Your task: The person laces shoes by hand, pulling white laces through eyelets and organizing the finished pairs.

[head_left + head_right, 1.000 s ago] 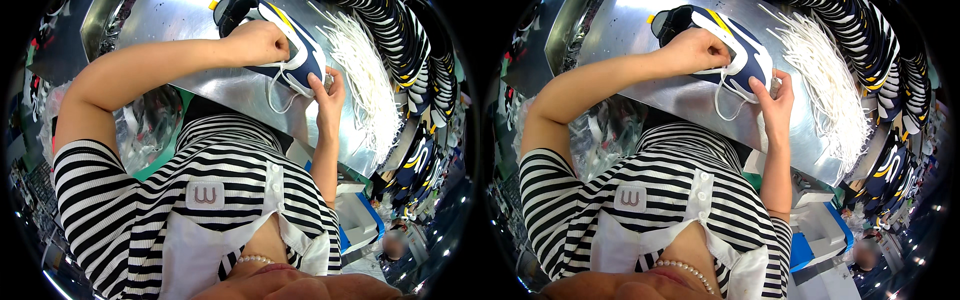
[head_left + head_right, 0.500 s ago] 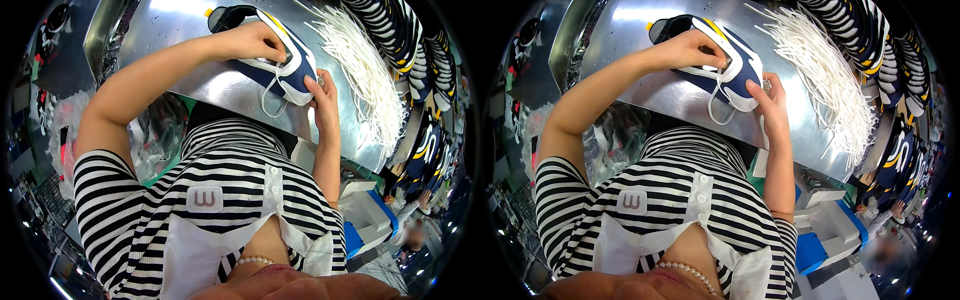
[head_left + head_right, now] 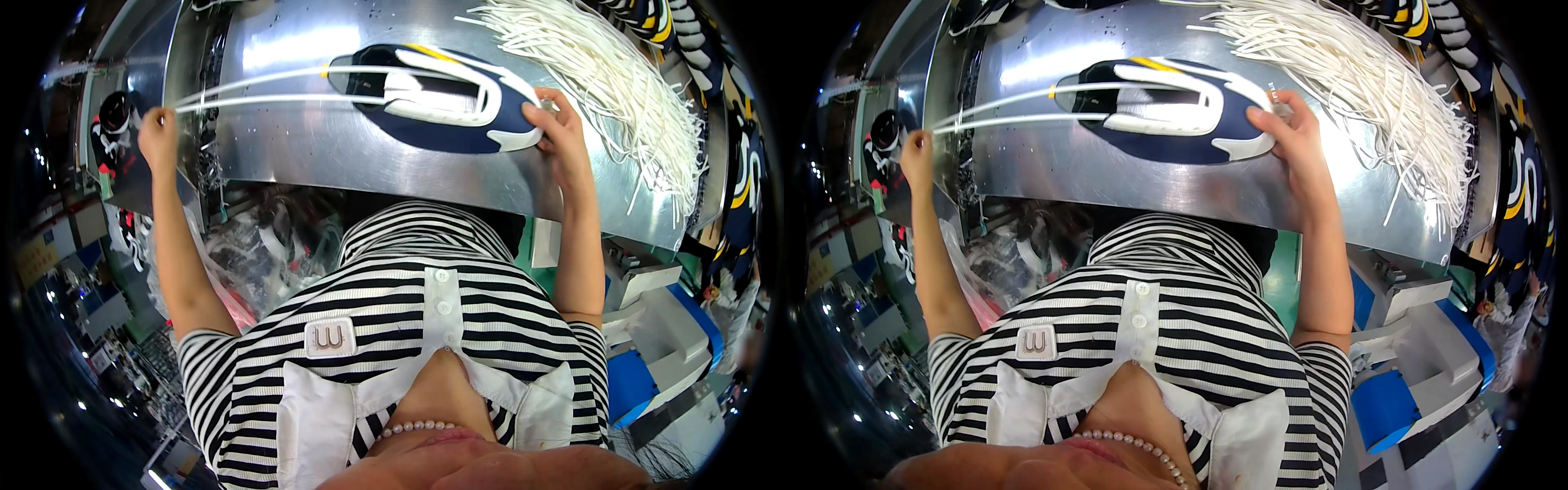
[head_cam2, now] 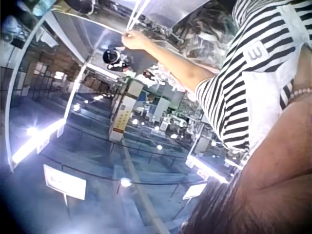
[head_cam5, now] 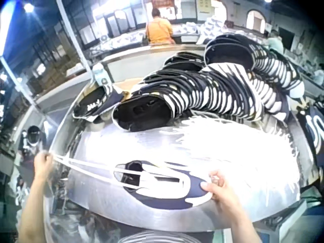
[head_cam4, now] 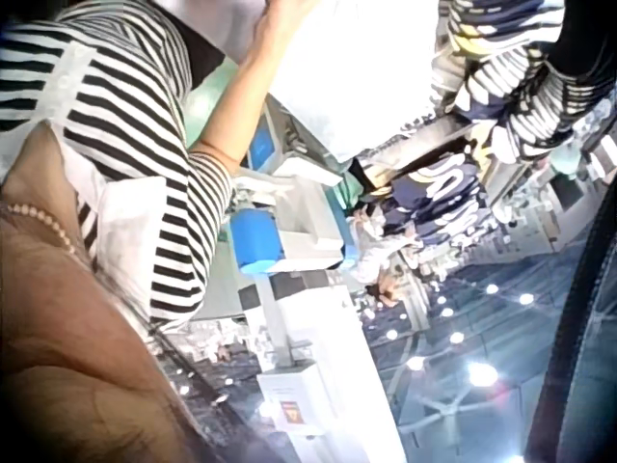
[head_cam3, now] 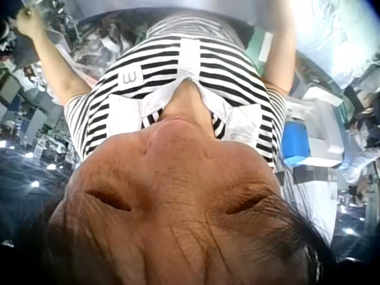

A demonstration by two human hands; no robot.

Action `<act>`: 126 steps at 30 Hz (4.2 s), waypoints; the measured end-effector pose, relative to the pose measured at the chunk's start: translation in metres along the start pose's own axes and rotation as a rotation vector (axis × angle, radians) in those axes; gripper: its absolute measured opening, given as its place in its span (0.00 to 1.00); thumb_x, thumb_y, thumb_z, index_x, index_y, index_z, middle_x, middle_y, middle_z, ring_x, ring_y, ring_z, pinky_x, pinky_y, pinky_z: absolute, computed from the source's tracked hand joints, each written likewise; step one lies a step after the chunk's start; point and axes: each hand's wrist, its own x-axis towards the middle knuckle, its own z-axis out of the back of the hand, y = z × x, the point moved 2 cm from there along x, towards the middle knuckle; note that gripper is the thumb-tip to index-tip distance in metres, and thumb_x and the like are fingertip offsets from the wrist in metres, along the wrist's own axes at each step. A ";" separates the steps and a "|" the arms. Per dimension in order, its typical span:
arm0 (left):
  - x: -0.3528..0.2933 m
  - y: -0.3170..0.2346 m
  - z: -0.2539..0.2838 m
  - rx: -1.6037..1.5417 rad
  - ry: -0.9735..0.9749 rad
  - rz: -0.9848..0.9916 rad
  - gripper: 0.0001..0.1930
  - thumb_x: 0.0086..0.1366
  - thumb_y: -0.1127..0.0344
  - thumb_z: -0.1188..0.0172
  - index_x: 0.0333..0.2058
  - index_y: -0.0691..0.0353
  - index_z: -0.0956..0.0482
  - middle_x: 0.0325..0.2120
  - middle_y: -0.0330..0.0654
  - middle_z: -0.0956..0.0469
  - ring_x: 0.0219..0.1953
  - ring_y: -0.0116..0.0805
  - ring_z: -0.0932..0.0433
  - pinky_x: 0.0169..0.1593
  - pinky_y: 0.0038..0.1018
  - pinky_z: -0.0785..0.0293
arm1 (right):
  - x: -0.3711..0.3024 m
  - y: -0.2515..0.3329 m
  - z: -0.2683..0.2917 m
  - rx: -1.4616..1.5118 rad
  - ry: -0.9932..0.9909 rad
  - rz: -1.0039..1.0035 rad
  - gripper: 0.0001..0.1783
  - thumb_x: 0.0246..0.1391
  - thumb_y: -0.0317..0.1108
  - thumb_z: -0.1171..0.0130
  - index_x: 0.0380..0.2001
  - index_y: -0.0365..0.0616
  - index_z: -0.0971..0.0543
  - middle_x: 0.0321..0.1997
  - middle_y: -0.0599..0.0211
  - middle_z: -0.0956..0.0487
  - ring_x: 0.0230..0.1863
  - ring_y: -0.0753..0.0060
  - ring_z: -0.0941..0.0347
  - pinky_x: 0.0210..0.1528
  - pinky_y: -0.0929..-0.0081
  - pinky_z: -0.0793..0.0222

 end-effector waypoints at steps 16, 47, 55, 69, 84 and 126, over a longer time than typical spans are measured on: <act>-0.095 -0.394 0.012 -0.963 0.340 -0.652 0.07 0.58 0.74 0.34 0.37 0.63 0.18 0.43 0.41 0.22 0.46 0.36 0.24 0.48 0.28 0.28 | -0.011 0.018 -0.085 -0.126 0.110 0.411 0.07 0.57 0.31 0.36 0.37 0.41 0.19 0.32 0.78 0.25 0.28 0.88 0.34 0.29 0.87 0.37; -0.125 -0.359 -0.032 -1.098 0.883 0.167 0.11 0.64 0.61 0.34 0.35 0.63 0.17 0.25 0.34 0.20 0.19 0.19 0.29 0.23 0.17 0.36 | -0.011 0.018 -0.085 -0.528 0.098 0.345 0.06 0.60 0.27 0.42 0.37 0.35 0.24 0.29 0.63 0.18 0.34 0.74 0.20 0.39 0.78 0.26; -0.135 -0.363 -0.036 -1.133 0.751 -0.081 0.09 0.65 0.66 0.38 0.34 0.67 0.19 0.24 0.35 0.19 0.28 0.23 0.22 0.33 0.22 0.26 | 0.006 0.018 -0.093 -0.794 0.137 0.430 0.08 0.55 0.29 0.42 0.34 0.34 0.26 0.26 0.49 0.20 0.29 0.48 0.21 0.33 0.59 0.27; -0.109 -0.365 -0.046 -1.190 1.028 0.233 0.17 0.58 0.65 0.28 0.44 0.64 0.19 0.38 0.37 0.18 0.38 0.24 0.22 0.45 0.24 0.26 | 0.026 -0.001 -0.087 -0.458 -0.099 0.416 0.12 0.64 0.36 0.48 0.45 0.41 0.25 0.31 0.58 0.19 0.33 0.57 0.21 0.38 0.66 0.28; -0.106 -0.368 -0.064 -1.031 0.990 0.184 0.18 0.57 0.68 0.28 0.45 0.66 0.20 0.40 0.39 0.17 0.40 0.26 0.21 0.45 0.25 0.25 | 0.034 -0.012 -0.098 -0.779 -0.230 0.577 0.09 0.64 0.35 0.47 0.43 0.41 0.27 0.36 0.56 0.18 0.36 0.50 0.21 0.40 0.60 0.26; -0.136 -0.348 -0.016 -0.613 0.556 -0.424 0.12 0.57 0.69 0.31 0.38 0.65 0.21 0.33 0.44 0.18 0.34 0.38 0.18 0.39 0.28 0.25 | -0.041 -0.025 -0.096 -0.571 0.056 0.365 0.10 0.63 0.32 0.44 0.45 0.40 0.27 0.34 0.55 0.17 0.35 0.55 0.18 0.37 0.66 0.25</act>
